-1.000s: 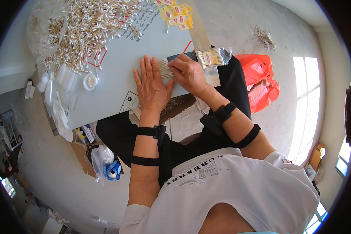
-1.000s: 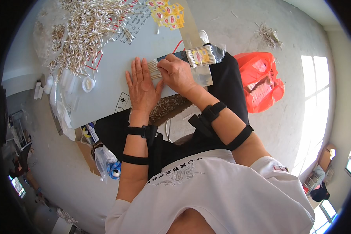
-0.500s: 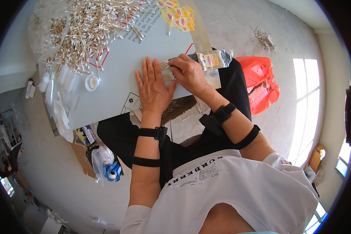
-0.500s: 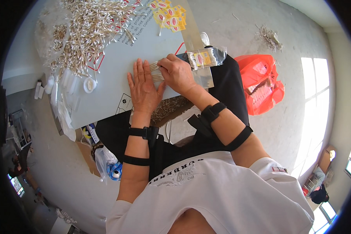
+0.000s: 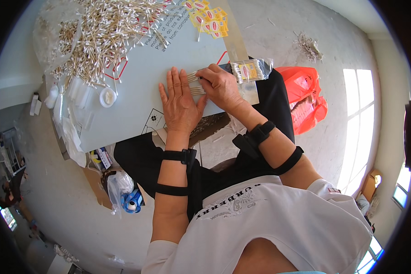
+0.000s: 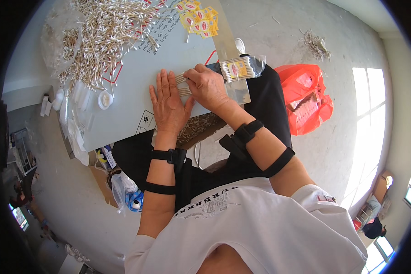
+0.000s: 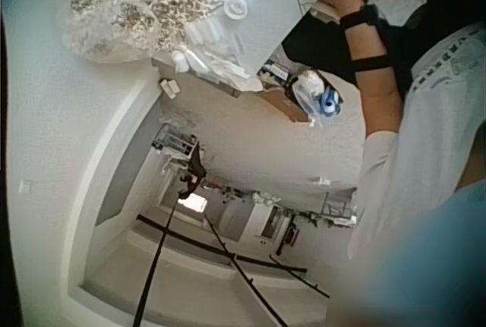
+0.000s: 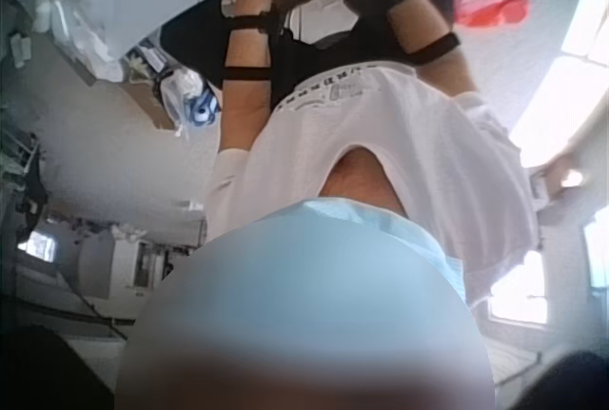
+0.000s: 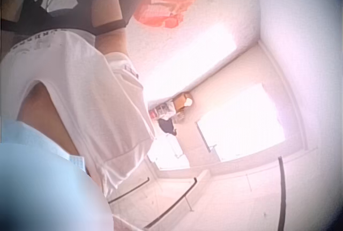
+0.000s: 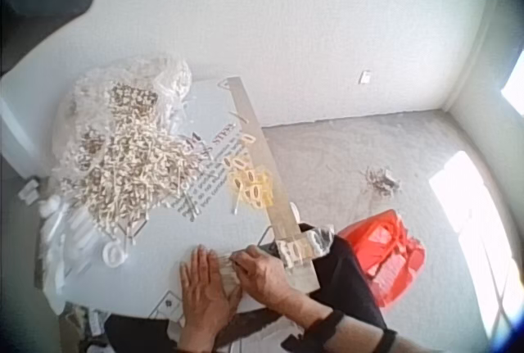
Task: The recorder is seen counting and packaging cotton swabs into small plastic containers and then putting them into a larger plastic bag.
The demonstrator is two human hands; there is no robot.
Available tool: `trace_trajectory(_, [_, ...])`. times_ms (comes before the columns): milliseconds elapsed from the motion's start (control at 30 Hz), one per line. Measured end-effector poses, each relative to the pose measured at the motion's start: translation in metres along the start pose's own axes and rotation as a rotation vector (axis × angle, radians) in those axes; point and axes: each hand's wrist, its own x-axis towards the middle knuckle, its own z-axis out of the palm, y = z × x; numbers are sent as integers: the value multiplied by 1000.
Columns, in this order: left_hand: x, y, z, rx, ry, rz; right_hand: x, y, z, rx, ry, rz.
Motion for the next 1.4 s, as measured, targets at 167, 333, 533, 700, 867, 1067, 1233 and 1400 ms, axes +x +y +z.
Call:
trace_trajectory(167, [1, 0, 0, -6, 9, -4, 0, 0, -3, -25, -44, 8])
trace_trajectory(333, [1, 2, -2, -25, 3, -2, 4, -3, -2, 17, -13, 34])
trace_trajectory(533, [0, 0, -1, -26, 8, 11, 17, 1, 1, -38, -74, -37])
trace_trajectory(700, [0, 1, -1, -58, 15, 8, 69, 7, -4, -39, 1, 382])
trace_trajectory(867, [1, 1, -3, -59, 30, -5, 115, 11, 12, -332, 47, 332])
trace_trajectory(1067, [0, 0, -4, -50, -17, -17, 133, -5, 42, -214, -57, 273])
trace_trajectory(1233, [-2, -2, -4, -42, -19, -25, 155, -25, 56, -224, -100, 167])
trace_trajectory(1400, [1, 0, -2, -48, -24, -19, 165, -5, 64, -281, -64, 155])
